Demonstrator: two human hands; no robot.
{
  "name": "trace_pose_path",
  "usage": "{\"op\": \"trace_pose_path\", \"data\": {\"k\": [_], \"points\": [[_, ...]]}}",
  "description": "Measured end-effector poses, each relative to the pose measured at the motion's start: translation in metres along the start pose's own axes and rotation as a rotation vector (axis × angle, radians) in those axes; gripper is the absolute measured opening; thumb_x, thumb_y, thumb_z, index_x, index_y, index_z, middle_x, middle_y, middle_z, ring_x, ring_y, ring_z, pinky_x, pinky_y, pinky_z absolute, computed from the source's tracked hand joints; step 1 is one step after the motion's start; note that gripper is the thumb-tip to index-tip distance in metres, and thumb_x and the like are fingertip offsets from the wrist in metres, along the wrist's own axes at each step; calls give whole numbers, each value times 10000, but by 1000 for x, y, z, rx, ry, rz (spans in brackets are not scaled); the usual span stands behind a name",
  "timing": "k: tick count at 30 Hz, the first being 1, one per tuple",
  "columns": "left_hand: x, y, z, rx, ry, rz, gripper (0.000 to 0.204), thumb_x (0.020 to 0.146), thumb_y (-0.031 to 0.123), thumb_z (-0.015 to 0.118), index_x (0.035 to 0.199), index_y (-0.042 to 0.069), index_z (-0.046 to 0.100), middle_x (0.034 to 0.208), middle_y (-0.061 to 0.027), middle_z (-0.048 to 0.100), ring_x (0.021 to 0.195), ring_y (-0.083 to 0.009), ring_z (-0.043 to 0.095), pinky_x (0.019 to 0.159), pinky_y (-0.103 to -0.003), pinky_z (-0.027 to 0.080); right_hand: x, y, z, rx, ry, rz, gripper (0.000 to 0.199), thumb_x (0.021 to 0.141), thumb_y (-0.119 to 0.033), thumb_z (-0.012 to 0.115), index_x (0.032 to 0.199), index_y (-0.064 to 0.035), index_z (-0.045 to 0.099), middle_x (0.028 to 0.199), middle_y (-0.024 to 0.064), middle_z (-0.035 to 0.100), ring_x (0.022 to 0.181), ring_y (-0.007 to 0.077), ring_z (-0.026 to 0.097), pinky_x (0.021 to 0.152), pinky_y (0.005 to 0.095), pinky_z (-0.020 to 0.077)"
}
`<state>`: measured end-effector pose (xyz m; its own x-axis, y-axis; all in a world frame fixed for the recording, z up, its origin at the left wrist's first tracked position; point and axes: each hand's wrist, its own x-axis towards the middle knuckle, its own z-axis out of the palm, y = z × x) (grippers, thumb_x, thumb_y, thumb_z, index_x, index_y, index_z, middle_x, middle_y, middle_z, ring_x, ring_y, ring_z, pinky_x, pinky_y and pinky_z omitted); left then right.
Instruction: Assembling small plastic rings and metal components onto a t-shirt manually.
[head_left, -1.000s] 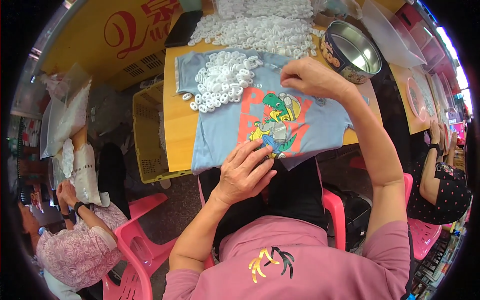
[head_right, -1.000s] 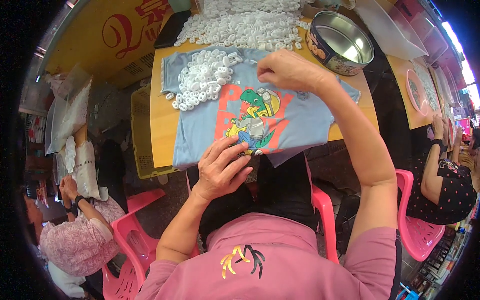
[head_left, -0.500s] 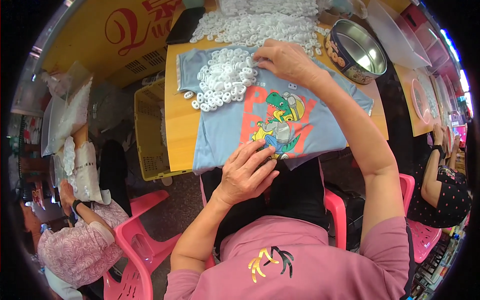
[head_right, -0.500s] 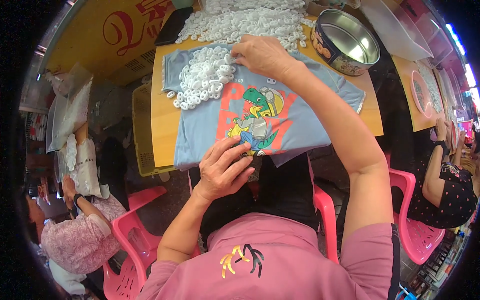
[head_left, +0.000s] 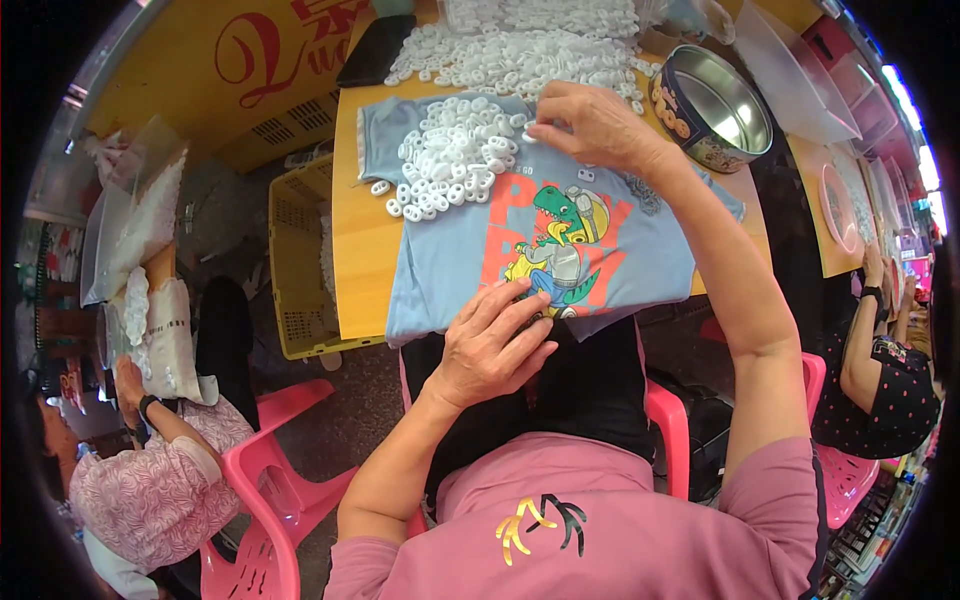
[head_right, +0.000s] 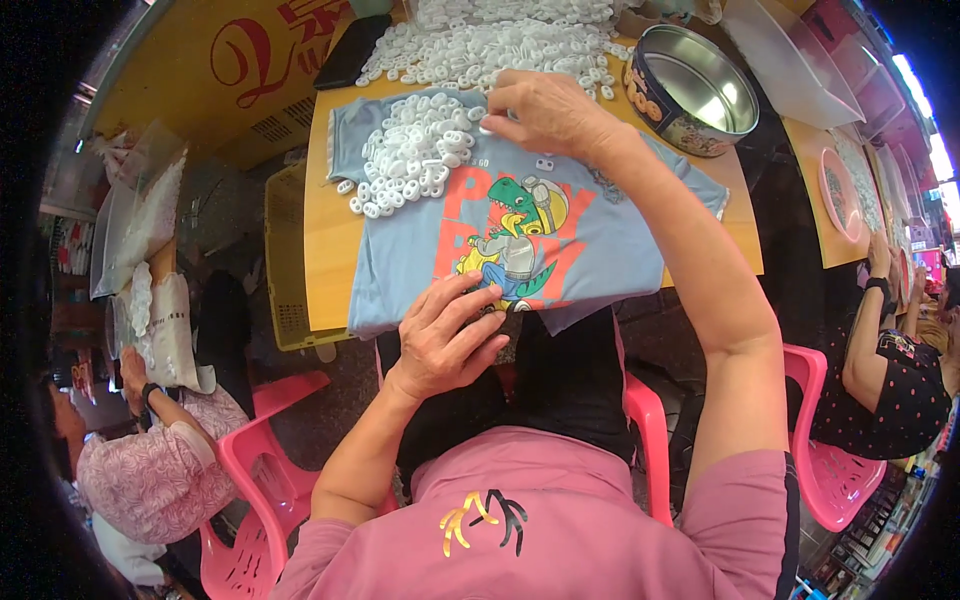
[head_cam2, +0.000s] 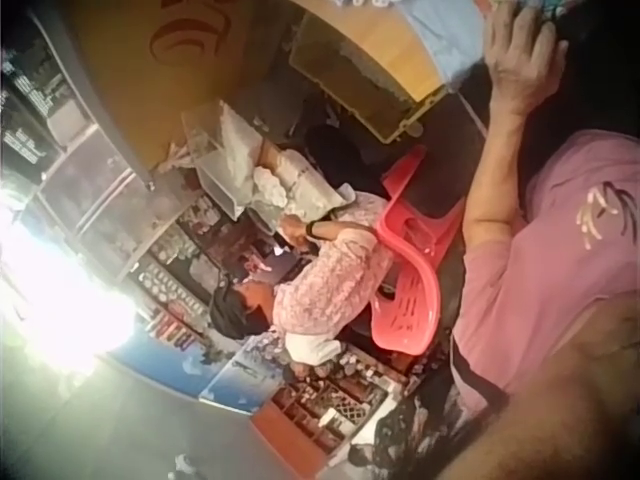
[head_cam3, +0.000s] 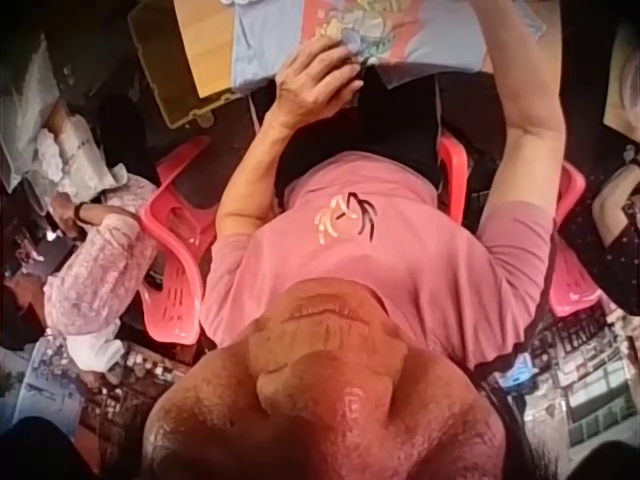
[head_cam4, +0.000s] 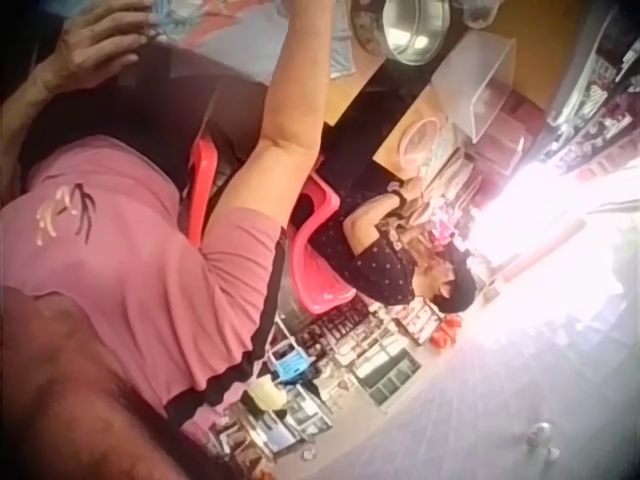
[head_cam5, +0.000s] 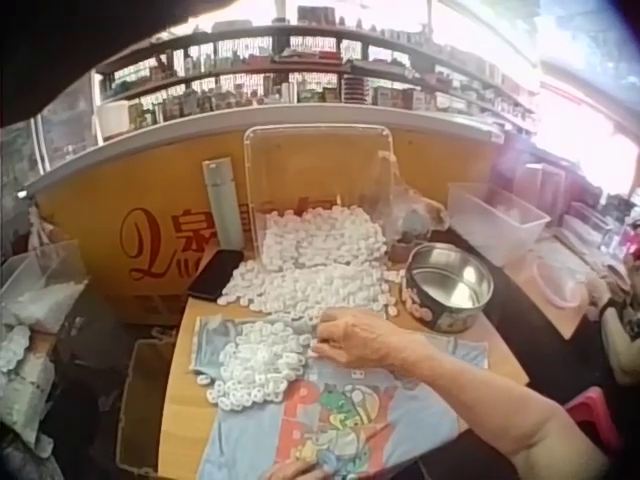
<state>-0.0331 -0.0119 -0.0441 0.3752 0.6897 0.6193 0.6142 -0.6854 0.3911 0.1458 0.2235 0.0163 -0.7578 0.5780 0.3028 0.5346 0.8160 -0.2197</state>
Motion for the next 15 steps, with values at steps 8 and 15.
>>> {"op": "trace_pose_path", "data": {"k": [8,15], "points": [[1,1,-1,-6,9,-3,251,695,178,776,915,104,679,1114,-60,655,1082,-302,608,881,-439,505,-10,7,-5,-6,74,91,163,881,-244,612,912,-96,672,904,104,639,852,335,637,738,449,504],[14,6,-23,-185,-97,-39,241,713,63,762,934,58,664,1056,-101,650,1039,-324,614,858,-437,511,-8,0,15,-91,81,126,165,875,-228,613,973,-115,682,963,107,652,902,340,643,786,451,516]]}}
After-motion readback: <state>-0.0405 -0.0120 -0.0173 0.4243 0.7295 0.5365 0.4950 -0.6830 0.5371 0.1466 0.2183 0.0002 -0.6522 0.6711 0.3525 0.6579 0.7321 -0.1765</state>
